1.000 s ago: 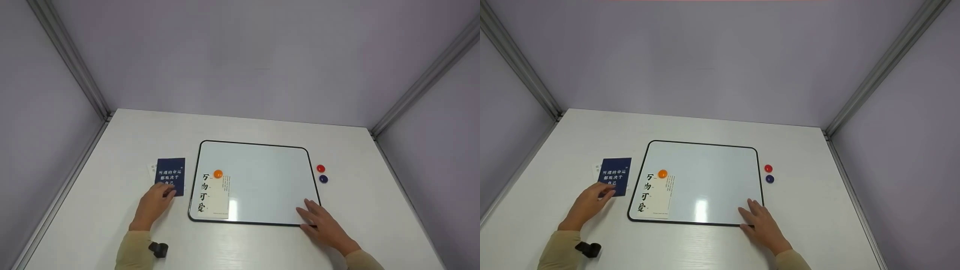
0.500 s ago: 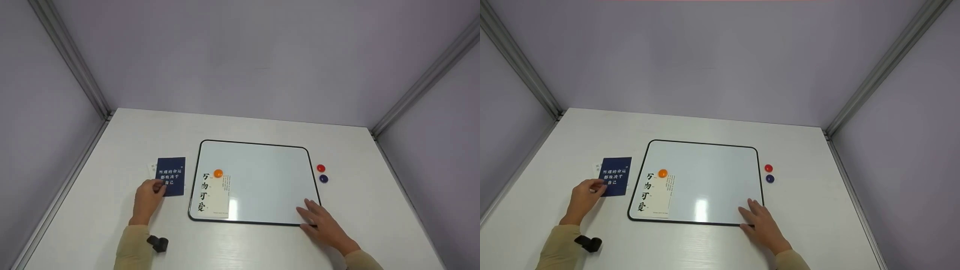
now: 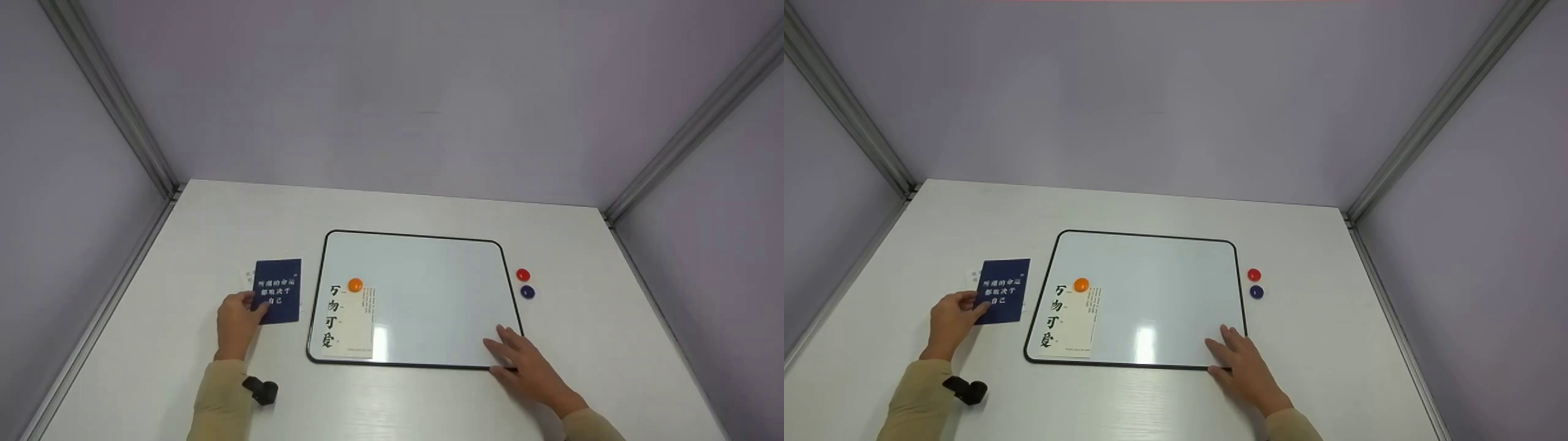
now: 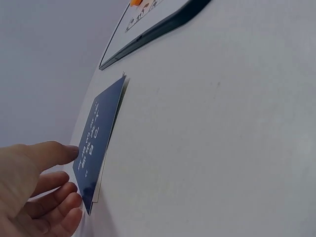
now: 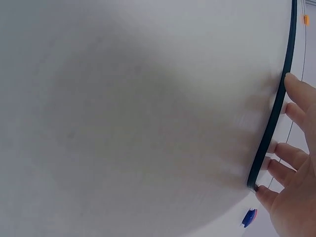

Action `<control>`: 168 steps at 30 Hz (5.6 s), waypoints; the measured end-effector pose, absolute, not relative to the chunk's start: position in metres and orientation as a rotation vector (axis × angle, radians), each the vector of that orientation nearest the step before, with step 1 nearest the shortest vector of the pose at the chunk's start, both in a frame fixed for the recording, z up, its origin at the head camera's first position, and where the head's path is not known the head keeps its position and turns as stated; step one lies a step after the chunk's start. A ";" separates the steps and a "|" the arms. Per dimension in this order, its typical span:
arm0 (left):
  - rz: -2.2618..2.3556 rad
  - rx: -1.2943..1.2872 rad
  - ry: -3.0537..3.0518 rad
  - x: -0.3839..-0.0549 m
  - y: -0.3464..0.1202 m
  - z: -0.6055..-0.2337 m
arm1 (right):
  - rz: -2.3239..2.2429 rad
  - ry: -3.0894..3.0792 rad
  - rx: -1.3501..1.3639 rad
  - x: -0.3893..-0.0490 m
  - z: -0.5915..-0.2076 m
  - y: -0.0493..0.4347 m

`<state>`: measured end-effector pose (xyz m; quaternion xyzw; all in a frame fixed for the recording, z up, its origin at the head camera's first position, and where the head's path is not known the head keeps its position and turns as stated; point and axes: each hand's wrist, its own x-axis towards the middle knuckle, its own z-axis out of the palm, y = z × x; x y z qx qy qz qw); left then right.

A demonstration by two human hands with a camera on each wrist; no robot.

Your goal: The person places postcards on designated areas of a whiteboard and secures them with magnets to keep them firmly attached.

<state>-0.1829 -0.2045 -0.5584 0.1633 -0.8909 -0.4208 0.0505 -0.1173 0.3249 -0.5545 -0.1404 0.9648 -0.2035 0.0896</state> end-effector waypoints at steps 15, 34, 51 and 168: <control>-1.269 0.644 -2.754 -0.193 -0.201 -0.559 | -0.633 2.858 -0.394 -0.118 -0.557 0.326; -1.213 0.689 -2.800 -0.200 -0.200 -0.550 | -0.623 2.889 -0.458 -0.117 -0.556 0.326; -1.389 0.733 -2.682 -0.198 -0.197 -0.550 | -0.651 2.843 -0.392 -0.118 -0.556 0.324; -1.875 0.638 -2.538 -0.163 -0.156 -0.523 | -0.647 2.876 -0.422 -0.120 -0.555 0.326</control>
